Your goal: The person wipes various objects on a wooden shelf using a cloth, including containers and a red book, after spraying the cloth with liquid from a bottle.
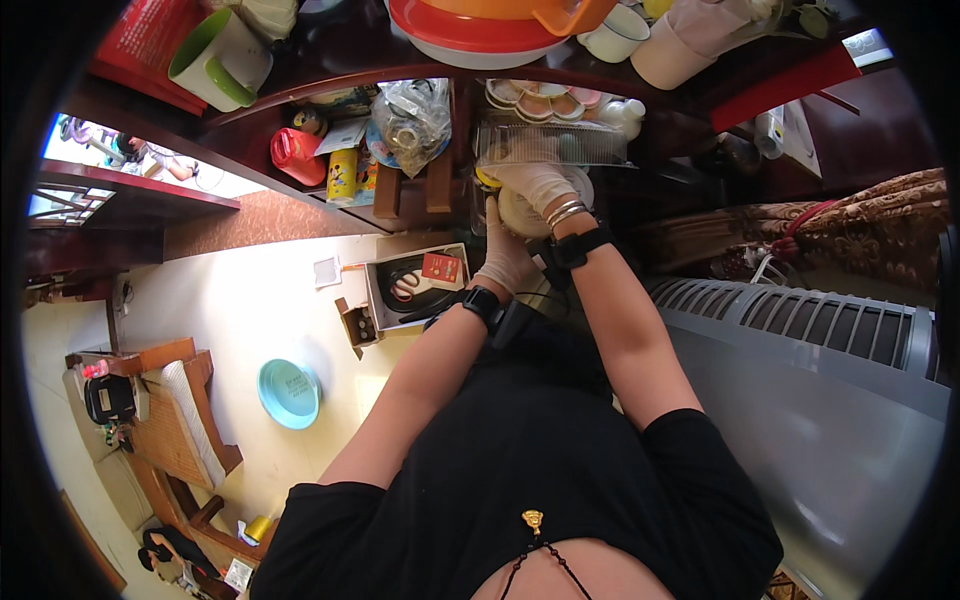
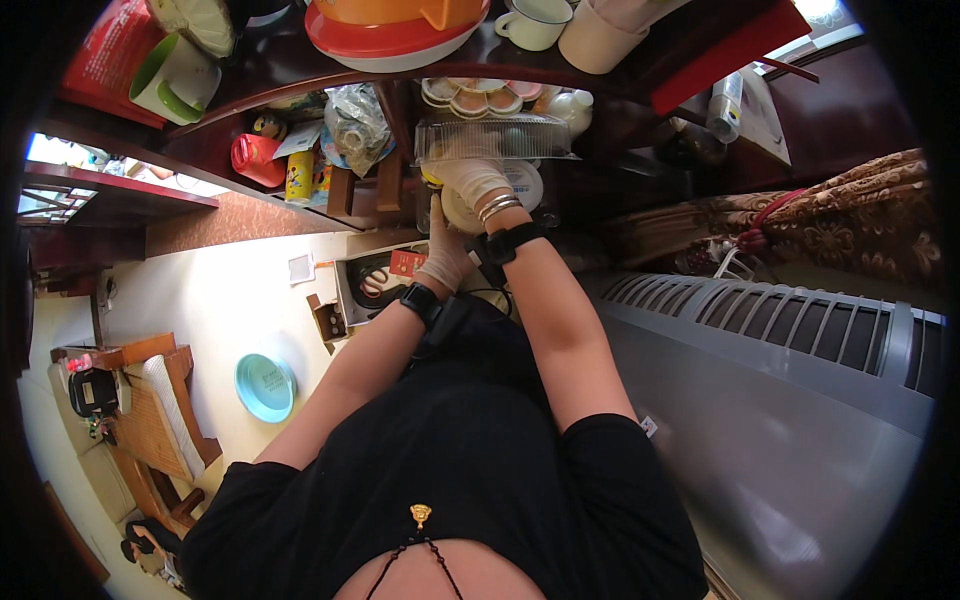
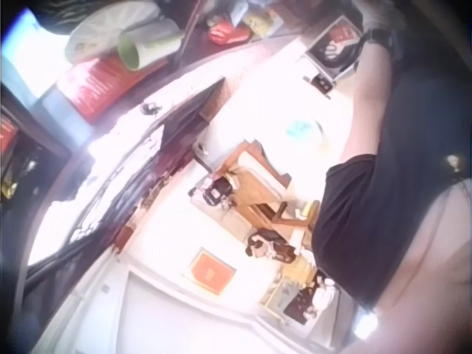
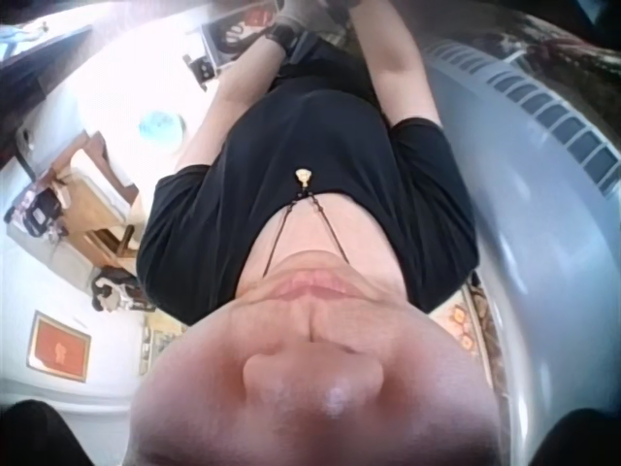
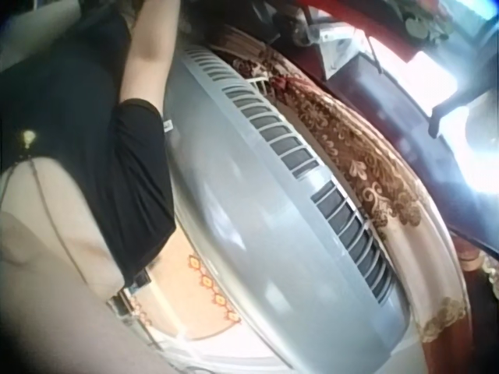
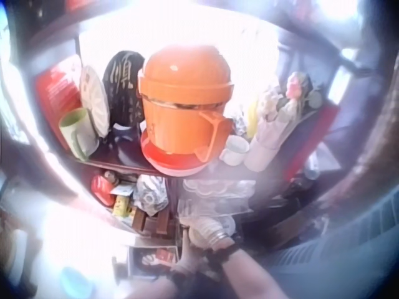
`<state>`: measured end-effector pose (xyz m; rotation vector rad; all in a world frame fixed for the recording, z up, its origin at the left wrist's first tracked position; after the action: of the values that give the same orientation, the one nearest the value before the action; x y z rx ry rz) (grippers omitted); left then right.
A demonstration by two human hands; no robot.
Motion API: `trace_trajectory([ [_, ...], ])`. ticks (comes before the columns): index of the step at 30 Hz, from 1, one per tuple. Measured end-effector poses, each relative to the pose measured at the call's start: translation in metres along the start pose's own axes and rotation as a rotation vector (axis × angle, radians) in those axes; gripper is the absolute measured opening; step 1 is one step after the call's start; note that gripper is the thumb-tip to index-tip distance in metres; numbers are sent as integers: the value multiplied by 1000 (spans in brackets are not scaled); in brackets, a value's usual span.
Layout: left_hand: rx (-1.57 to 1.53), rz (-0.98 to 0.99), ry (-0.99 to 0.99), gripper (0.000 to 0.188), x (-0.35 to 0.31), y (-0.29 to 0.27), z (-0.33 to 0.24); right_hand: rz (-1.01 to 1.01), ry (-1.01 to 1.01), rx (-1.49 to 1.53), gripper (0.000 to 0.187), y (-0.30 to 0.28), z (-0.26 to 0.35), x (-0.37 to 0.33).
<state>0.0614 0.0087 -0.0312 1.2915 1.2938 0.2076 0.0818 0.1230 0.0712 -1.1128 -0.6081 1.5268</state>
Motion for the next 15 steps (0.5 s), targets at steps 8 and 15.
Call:
trace_trajectory([
  [8,-266,75,75,62,-3,10,-13,73,-53,239,57,-20,4,-16],
  [15,193,383,386,59,11,4,-14,98,-677,-58,56,-7,35,-40],
])
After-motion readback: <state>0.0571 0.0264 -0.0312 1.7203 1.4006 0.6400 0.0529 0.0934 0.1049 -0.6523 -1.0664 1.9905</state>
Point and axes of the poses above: each hand's wrist, its own x-axis towards the middle knuckle, its own y-axis out of the palm, z = x × y, the point moved 8 cm from there along x, towards the middle knuckle, and after that the axes turned 6 degrees about y, right-handed, at the moved point
